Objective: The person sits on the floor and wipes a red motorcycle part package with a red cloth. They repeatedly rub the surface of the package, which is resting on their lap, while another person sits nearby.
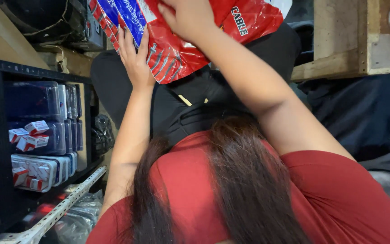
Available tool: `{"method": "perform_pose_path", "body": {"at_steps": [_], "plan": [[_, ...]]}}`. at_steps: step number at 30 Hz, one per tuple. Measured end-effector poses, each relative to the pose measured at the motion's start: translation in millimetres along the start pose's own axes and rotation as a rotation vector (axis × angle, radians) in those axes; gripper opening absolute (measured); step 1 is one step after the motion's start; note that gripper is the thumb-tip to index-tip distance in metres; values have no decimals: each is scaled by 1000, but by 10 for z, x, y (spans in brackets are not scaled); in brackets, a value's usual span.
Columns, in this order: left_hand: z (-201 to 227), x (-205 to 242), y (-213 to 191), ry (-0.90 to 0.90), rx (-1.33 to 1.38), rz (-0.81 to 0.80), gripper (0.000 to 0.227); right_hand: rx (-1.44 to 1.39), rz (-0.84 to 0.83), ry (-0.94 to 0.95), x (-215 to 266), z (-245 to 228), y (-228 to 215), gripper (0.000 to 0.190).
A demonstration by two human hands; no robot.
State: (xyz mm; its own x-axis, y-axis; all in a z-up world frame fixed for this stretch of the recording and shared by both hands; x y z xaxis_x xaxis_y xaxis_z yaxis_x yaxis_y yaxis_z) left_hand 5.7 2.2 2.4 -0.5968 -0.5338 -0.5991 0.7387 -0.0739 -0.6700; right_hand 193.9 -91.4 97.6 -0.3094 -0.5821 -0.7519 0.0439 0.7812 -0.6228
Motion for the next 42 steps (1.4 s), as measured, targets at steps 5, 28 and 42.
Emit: {"method": "perform_pose_path", "body": {"at_steps": [5, 28, 42], "plan": [[-25, 0, 14, 28, -22, 30, 45, -104, -124, -148, 124, -100, -251, 8], [299, -220, -221, -214, 523, 67, 43, 503, -103, 524, 380, 1489, -302, 44], [-4, -67, 0, 79, 236, 108, 38, 94, -281, 13, 393, -143, 166, 42]]}}
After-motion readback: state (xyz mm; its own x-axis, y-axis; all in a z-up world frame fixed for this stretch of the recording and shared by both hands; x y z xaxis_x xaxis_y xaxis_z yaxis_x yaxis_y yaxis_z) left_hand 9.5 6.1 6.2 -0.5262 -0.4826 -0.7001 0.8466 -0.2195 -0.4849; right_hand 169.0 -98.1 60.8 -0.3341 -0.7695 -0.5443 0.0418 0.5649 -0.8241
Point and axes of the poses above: each hand's wrist, its own x-axis away from the middle knuckle, its own y-axis out of the palm, z = x × y, the point moved 1 cm from there along -x, towards the middle knuckle, and after that the axes turned 2 degrees about z, right-handed, at the moved point
